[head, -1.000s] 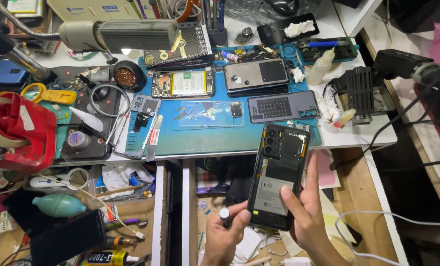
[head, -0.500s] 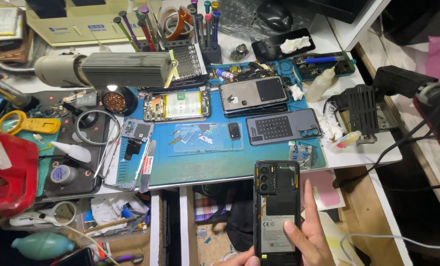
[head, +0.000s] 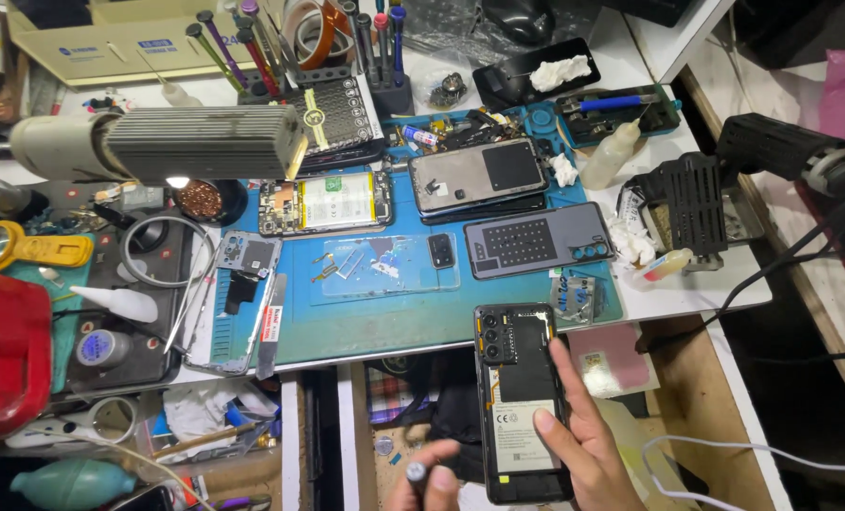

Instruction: Disassembling and inspecting a mobile phone on a repair bench

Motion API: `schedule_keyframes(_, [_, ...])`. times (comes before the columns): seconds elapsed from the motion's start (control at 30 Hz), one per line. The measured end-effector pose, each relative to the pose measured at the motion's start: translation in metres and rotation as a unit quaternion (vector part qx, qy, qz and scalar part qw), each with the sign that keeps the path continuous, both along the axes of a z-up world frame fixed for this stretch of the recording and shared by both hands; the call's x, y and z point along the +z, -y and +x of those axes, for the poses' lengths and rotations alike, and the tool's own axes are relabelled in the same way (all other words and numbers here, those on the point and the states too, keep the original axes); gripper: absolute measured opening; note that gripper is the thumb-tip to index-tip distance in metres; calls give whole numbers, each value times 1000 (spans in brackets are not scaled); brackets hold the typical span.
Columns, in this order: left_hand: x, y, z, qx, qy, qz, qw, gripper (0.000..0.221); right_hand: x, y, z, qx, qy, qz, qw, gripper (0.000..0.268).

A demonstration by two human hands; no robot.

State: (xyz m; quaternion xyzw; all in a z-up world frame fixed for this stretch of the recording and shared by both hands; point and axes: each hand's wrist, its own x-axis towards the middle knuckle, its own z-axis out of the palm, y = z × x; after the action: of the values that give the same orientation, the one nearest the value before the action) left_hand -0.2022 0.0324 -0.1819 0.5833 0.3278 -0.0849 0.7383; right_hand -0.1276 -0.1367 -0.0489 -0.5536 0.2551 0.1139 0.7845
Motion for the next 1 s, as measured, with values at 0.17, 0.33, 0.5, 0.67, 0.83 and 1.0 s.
schedule_keyframes(0.17, [46,-31,44,200,364,-225,881,41,-58,17,0,137,-8,-63,989,40])
schedule_keyframes(0.33, [149,-15,76,23,515,12,857,21,-91,9,8,199,150,-81,965,28])
schedule_keyframes(0.5, [146,2,122,-167,598,130,773,35,-89,9,15,214,183,-96,955,26])
schedule_keyframes(0.67, [116,10,140,-251,598,213,731,21,-79,10,15,226,196,-41,953,21])
schedule_keyframes(0.83, [111,8,141,-258,590,237,728,25,-82,10,17,227,195,-40,953,20])
schedule_keyframes(1.0, [112,6,138,-252,558,262,746,19,-76,9,16,233,176,-47,955,19])
